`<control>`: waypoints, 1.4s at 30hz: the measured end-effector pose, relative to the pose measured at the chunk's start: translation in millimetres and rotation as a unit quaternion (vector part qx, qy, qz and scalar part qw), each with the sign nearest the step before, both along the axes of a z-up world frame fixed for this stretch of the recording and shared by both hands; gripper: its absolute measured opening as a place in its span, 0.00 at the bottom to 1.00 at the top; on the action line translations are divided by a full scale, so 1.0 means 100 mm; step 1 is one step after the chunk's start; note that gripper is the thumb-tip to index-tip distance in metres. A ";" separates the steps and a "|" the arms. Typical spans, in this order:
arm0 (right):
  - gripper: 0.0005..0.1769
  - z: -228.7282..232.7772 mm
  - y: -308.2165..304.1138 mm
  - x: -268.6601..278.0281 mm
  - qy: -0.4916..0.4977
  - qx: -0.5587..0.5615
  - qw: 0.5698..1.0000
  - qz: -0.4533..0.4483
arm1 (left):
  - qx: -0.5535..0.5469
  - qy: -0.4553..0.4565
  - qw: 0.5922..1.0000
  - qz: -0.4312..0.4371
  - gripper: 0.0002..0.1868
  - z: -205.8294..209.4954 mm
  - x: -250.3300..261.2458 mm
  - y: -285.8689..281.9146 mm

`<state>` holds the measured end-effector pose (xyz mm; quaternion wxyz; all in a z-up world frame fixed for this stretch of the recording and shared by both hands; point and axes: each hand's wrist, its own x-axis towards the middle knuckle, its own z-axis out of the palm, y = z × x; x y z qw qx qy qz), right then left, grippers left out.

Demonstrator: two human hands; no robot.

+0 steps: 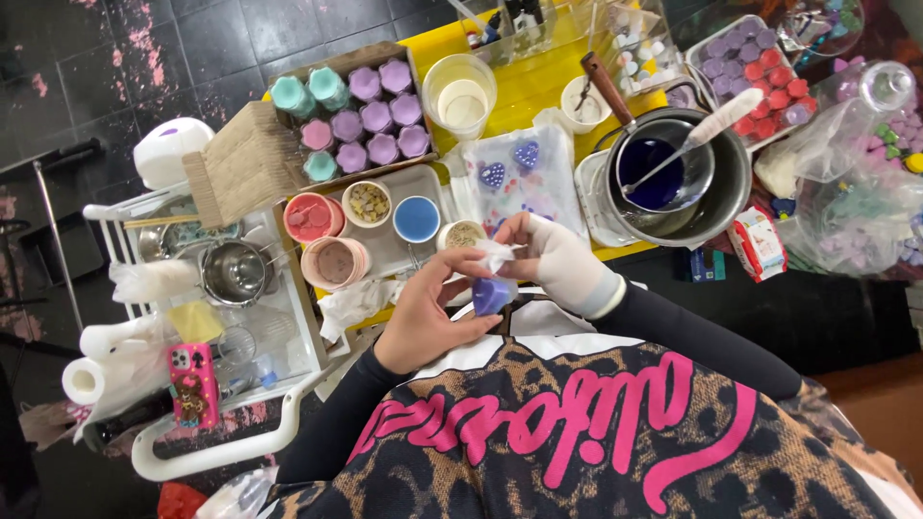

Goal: Decorating small heart-shaped candles with white wax dots and cleaning them with a wet wipe.

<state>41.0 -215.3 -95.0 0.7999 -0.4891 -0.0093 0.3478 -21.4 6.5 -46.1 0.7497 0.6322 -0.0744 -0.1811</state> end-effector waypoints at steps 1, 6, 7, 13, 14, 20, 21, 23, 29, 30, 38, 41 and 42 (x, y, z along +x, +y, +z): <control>0.19 -0.06 0.06 0.03 0.001 0.001 1.000 0.005 | 0.001 0.001 1.000 0.005 0.38 -0.04 -0.03 0.06; 0.15 -0.20 0.44 0.13 -0.063 -0.081 0.993 0.066 | 0.090 -0.049 0.975 0.197 0.33 -0.04 -0.22 0.32; 0.15 -0.24 0.55 0.13 -0.065 -0.079 0.992 0.075 | 0.092 -0.049 0.973 0.206 0.33 -0.03 -0.27 0.38; 0.11 -0.59 1.21 0.06 -0.299 -0.206 0.883 0.298 | 0.144 -0.053 0.925 0.348 0.31 -0.11 -0.69 0.62; 0.09 -0.73 1.29 0.04 -0.425 -0.168 0.847 0.271 | 0.148 -0.046 0.920 0.361 0.31 -0.12 -0.75 0.63; 0.16 -0.74 1.55 0.00 -0.682 -0.213 0.630 0.306 | 0.210 -0.011 0.895 0.392 0.30 -0.19 -0.97 0.56; 0.24 -0.61 1.55 0.01 -0.747 -0.229 0.557 0.282 | 0.232 0.006 0.893 0.387 0.29 -0.19 -0.98 0.54; 0.24 -0.53 1.47 0.03 -0.729 -0.246 0.575 0.280 | 0.255 -0.005 0.890 0.378 0.29 -0.24 -0.96 0.53; 0.14 -0.17 0.80 0.19 -0.621 -0.282 0.703 0.204 | 0.253 0.001 0.900 0.356 0.27 -0.68 -0.78 0.51; 0.13 -0.03 0.67 0.23 -0.600 -0.284 0.731 0.160 | 0.210 0.013 0.907 0.364 0.27 -0.79 -0.75 0.50; 0.07 0.53 0.01 0.16 -0.471 -0.399 0.784 0.066 | 0.264 0.069 0.897 0.349 0.26 -0.91 -0.57 0.52; 0.07 0.62 -0.21 0.13 -0.403 -0.410 0.818 0.034 | 0.316 -0.010 0.905 0.284 0.26 -0.68 -0.36 0.45; 0.07 0.65 -0.30 0.12 -0.375 -0.409 0.832 0.018 | 0.345 -0.095 0.902 0.243 0.26 -0.63 -0.30 0.41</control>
